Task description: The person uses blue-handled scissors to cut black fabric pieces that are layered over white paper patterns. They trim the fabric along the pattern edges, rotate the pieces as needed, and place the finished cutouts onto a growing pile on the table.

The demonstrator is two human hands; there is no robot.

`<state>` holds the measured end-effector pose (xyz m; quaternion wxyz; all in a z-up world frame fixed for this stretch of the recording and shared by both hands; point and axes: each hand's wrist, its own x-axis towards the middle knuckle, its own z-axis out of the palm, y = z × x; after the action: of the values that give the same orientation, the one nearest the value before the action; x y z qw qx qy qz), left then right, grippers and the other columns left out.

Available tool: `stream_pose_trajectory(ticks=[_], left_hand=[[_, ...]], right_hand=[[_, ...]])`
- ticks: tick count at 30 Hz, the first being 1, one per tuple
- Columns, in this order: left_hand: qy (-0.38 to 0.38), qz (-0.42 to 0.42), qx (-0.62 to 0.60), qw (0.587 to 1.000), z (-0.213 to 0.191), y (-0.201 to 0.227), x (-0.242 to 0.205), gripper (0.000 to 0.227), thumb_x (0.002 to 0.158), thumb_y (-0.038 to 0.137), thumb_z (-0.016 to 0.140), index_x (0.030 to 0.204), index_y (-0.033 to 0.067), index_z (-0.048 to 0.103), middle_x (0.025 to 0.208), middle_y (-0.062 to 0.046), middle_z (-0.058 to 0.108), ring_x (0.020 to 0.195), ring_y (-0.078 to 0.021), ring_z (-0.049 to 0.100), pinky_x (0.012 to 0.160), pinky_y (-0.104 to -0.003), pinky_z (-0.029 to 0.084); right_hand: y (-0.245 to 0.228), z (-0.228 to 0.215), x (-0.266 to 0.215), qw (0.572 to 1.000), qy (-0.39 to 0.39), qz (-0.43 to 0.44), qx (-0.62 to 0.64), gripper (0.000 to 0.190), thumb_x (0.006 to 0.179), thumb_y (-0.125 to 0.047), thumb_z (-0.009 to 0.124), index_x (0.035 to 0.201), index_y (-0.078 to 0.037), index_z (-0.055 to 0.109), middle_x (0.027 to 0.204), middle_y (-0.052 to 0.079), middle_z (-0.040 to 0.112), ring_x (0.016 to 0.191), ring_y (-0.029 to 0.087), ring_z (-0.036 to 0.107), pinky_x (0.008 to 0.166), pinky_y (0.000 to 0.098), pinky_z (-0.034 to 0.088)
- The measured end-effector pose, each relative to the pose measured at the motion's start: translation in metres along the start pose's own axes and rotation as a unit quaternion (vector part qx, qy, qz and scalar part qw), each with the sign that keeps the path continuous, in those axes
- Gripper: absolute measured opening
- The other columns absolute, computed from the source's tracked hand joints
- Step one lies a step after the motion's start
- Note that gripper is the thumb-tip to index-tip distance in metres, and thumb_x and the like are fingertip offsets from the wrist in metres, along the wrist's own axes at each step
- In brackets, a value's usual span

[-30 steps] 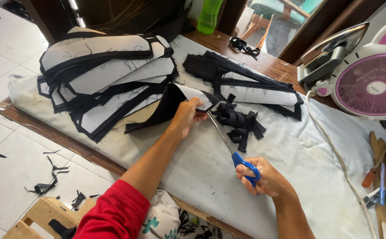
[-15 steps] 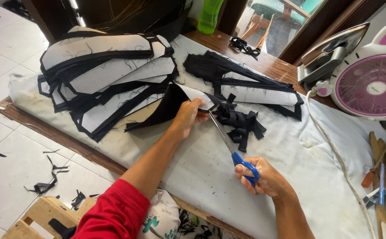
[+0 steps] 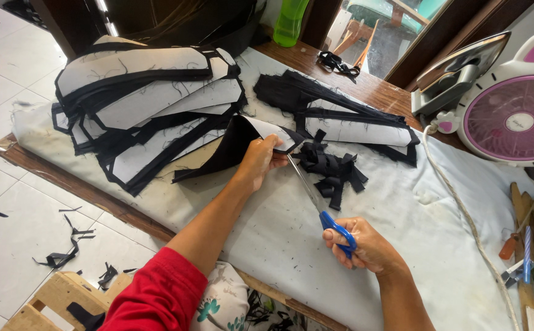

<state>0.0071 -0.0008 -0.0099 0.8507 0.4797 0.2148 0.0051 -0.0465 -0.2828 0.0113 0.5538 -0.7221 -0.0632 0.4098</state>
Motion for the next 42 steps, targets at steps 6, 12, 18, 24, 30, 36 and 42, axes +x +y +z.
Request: stream_pose_trajectory(ticks=[6, 12, 18, 24, 30, 36, 42], left_hand=[[0.066, 0.12, 0.059, 0.989, 0.004, 0.004, -0.002, 0.029, 0.083, 0.01, 0.059, 0.109, 0.0005, 0.05, 0.075, -0.015, 0.066, 0.063, -0.0159, 0.064, 0.058, -0.027, 0.06], [-0.101, 0.181, 0.093, 0.974, 0.02, 0.042, -0.014, 0.041, 0.076, 0.01, 0.063, 0.116, 0.0011, 0.066, 0.068, -0.009, 0.063, 0.057, -0.0132, 0.058, 0.048, -0.023, 0.049], [-0.076, 0.108, 0.117, 0.984, -0.074, 0.094, -0.007, 0.031, 0.064, 0.016, 0.063, 0.093, 0.0088, 0.071, 0.067, 0.0, 0.047, 0.06, -0.0112, 0.044, 0.049, -0.024, 0.044], [0.16, -0.061, 0.51, 0.843, -0.159, 0.139, -0.081, 0.064, 0.077, 0.031, 0.072, 0.137, 0.0121, 0.067, 0.131, -0.03, 0.063, 0.127, -0.0476, 0.058, 0.107, -0.057, 0.042], [0.226, 0.262, 0.765, 0.543, -0.174, 0.089, -0.022, 0.05, 0.08, 0.028, 0.076, 0.127, 0.0119, 0.069, 0.109, -0.019, 0.065, 0.105, -0.043, 0.066, 0.082, -0.054, 0.058], [0.033, -0.017, -0.146, 0.989, -0.031, -0.014, -0.03, 0.049, 0.091, 0.003, 0.058, 0.133, -0.0174, 0.043, 0.152, -0.042, 0.029, 0.144, -0.0477, 0.04, 0.113, -0.046, 0.046], [0.055, 0.014, -0.321, 0.945, -0.009, -0.017, -0.019, 0.095, 0.1, 0.025, 0.056, 0.163, 0.0006, -0.011, 0.172, -0.02, -0.012, 0.16, -0.0285, 0.001, 0.131, -0.042, 0.01]], right_hand=[[0.022, -0.012, 0.016, 0.981, 0.088, -0.082, 0.15, 0.035, 0.095, -0.019, 0.073, 0.079, 0.012, 0.064, 0.04, 0.023, 0.049, 0.02, 0.022, 0.039, 0.017, 0.026, 0.029], [0.016, -0.025, 0.022, 0.95, 0.172, -0.146, 0.214, 0.042, 0.101, -0.033, 0.068, 0.087, 0.006, 0.065, 0.046, 0.016, 0.047, 0.026, 0.021, 0.044, 0.018, 0.0234, 0.029], [0.017, -0.025, 0.024, 0.943, 0.184, -0.157, 0.229, 0.042, 0.102, -0.034, 0.069, 0.088, 0.006, 0.066, 0.049, 0.015, 0.048, 0.033, 0.021, 0.048, 0.021, 0.0217, 0.03], [0.02, -0.024, 0.031, 0.943, 0.191, -0.14, 0.233, 0.04, 0.101, -0.036, 0.071, 0.09, 0.002, 0.067, 0.05, 0.014, 0.051, 0.034, 0.022, 0.05, 0.022, 0.0213, 0.029], [0.014, -0.018, 0.028, 0.944, 0.186, -0.149, 0.229, 0.037, 0.101, -0.033, 0.072, 0.087, 0.002, 0.066, 0.049, 0.014, 0.052, 0.033, 0.021, 0.051, 0.022, 0.0206, 0.029], [0.007, -0.016, 0.021, 0.946, 0.176, -0.147, 0.227, 0.041, 0.099, -0.034, 0.073, 0.085, 0.003, 0.065, 0.05, 0.013, 0.054, 0.035, 0.02, 0.054, 0.022, 0.0199, 0.03], [-0.001, -0.01, 0.016, 0.94, 0.184, -0.14, 0.253, 0.041, 0.095, -0.033, 0.078, 0.081, 0.003, 0.066, 0.049, 0.015, 0.057, 0.033, 0.02, 0.055, 0.022, 0.0196, 0.03]])
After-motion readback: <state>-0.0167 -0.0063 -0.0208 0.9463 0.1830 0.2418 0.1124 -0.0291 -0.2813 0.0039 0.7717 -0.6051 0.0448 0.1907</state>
